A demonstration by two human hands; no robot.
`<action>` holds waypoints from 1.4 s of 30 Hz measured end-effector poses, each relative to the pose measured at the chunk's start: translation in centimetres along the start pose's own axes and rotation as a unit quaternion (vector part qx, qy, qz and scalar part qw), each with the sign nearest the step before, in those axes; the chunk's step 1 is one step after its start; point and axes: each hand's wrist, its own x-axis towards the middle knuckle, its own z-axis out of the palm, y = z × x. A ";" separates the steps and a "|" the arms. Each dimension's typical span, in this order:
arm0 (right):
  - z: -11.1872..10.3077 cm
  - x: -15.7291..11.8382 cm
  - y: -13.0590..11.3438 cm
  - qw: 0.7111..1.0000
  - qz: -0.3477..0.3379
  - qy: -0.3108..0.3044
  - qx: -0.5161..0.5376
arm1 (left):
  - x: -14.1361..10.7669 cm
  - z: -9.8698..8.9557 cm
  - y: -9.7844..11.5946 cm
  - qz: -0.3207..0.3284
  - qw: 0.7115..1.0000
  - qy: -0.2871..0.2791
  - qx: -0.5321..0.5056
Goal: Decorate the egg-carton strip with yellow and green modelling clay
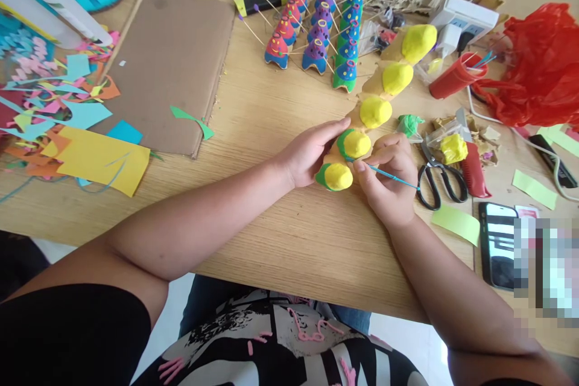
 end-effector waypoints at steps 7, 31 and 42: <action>0.0 -0.1 -0.3 1.000 -0.015 0.012 -0.024 | -0.3 0.4 0.2 0.031 0.998 0.043 0.022; -0.1 -0.3 -0.2 0.999 -0.003 0.012 -0.046 | -0.3 0.4 0.0 0.049 0.997 0.050 0.025; -0.2 -0.1 -0.2 0.998 -0.031 0.003 -0.055 | -0.4 0.6 0.0 0.048 0.998 0.029 0.014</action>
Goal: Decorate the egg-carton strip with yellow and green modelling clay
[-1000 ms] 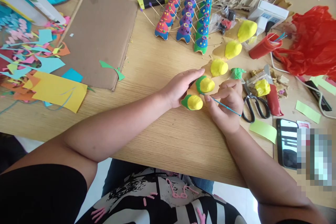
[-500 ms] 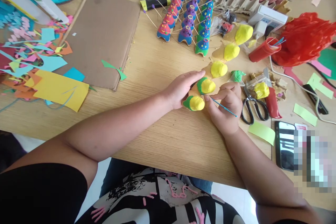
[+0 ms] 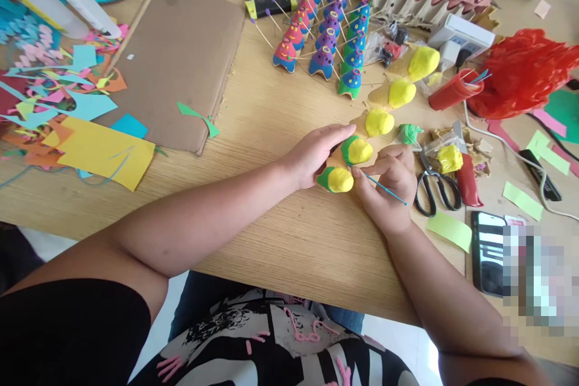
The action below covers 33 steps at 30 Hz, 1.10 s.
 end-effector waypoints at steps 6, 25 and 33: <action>0.0 -0.1 0.0 1.000 0.011 0.003 -0.009 | 0.0 -0.1 -0.1 0.001 1.000 0.005 0.007; -0.2 0.2 -0.1 1.000 0.020 -0.016 0.012 | 0.0 -0.3 -0.4 0.011 1.000 -0.002 0.005; 0.1 -0.1 0.3 1.000 0.009 -0.016 0.005 | 0.2 -0.3 -0.5 0.012 1.000 0.009 0.004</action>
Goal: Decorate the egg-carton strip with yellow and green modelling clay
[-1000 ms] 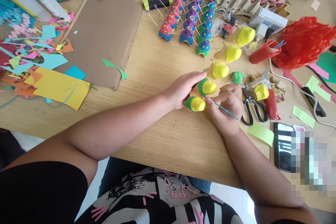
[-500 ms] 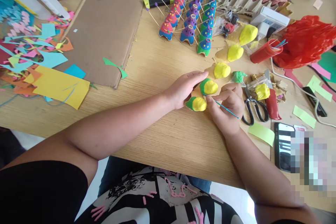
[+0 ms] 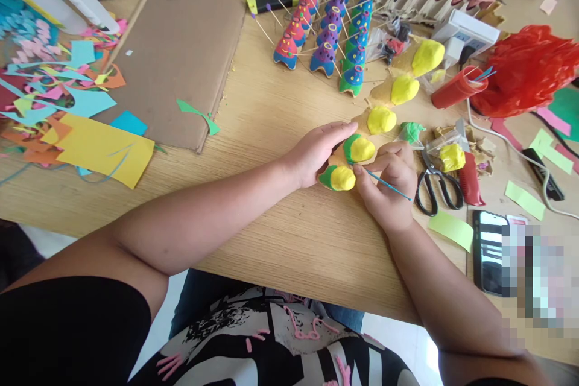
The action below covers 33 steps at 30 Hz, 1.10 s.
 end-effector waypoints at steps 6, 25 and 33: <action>0.0 0.1 -0.1 1.000 -0.004 0.000 0.018 | -0.1 0.1 0.1 -0.003 1.000 -0.008 -0.007; -0.1 0.3 -1.1 1.000 0.015 0.001 0.002 | -0.4 0.5 0.3 0.012 0.999 -0.032 0.008; -0.3 0.1 -1.2 0.997 0.061 -0.003 0.042 | -0.4 0.6 0.4 0.014 0.999 -0.032 0.022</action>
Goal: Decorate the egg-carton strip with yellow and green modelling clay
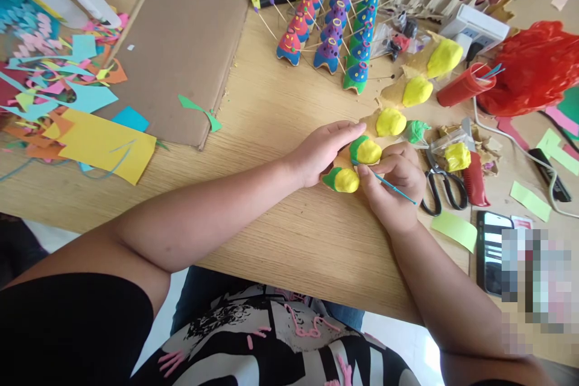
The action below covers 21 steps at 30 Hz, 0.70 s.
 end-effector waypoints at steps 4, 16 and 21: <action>0.0 -0.1 0.2 1.000 -0.008 0.001 0.028 | 0.1 -0.1 -0.1 -0.014 1.000 -0.002 -0.011; 1.2 0.2 0.9 0.961 0.122 0.165 0.184 | 0.8 -1.0 1.0 -0.115 0.988 -0.018 -0.099; 1.4 0.0 1.2 0.940 0.230 0.093 0.236 | 0.5 -0.6 1.3 -0.120 0.987 -0.018 -0.101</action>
